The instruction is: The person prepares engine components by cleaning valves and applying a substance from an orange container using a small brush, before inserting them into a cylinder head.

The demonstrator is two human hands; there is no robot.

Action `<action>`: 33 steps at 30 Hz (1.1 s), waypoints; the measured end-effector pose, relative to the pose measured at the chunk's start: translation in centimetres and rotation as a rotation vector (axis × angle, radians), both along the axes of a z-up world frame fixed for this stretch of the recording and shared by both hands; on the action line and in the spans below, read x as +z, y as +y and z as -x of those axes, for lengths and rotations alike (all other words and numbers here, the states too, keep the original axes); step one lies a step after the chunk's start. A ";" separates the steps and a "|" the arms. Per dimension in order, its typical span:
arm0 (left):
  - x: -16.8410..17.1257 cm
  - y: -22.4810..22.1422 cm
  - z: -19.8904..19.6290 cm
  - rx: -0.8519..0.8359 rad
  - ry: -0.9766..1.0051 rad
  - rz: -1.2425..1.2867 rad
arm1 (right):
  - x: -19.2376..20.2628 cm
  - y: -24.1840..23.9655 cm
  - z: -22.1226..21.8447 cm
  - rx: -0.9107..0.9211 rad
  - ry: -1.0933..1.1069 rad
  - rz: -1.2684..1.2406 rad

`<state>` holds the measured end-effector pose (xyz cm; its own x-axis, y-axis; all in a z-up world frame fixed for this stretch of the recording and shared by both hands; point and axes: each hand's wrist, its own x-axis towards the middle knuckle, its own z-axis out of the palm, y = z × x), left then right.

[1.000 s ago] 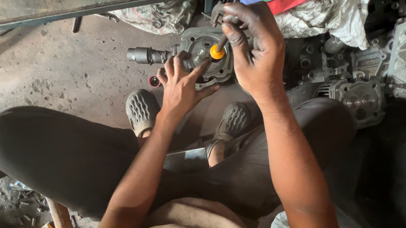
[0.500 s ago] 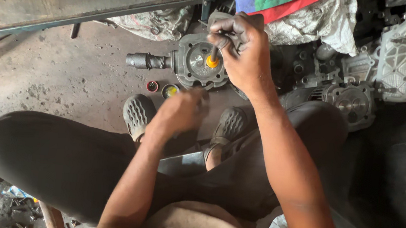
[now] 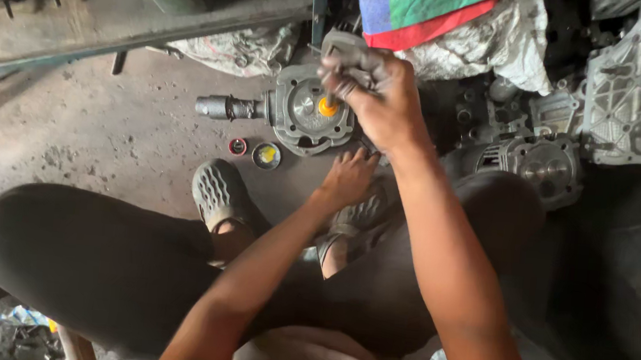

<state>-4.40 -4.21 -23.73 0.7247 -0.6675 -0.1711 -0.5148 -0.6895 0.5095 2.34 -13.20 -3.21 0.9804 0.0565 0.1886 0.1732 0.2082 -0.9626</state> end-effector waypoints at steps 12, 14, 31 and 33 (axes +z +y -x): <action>-9.8 -7.2 -4.5 0.225 -0.031 0.436 | 0.9 0.5 1.0 -0.112 -0.307 0.580; -8.9 -6.5 -3.1 0.215 0.026 0.411 | 0.1 0.4 1.6 -0.057 -0.289 0.549; 9.3 9.9 5.6 -0.004 0.391 0.050 | 4.1 0.9 0.3 -0.017 0.110 0.091; 10.0 10.6 4.9 0.007 0.312 -0.054 | 4.7 0.7 0.3 0.031 -0.005 0.065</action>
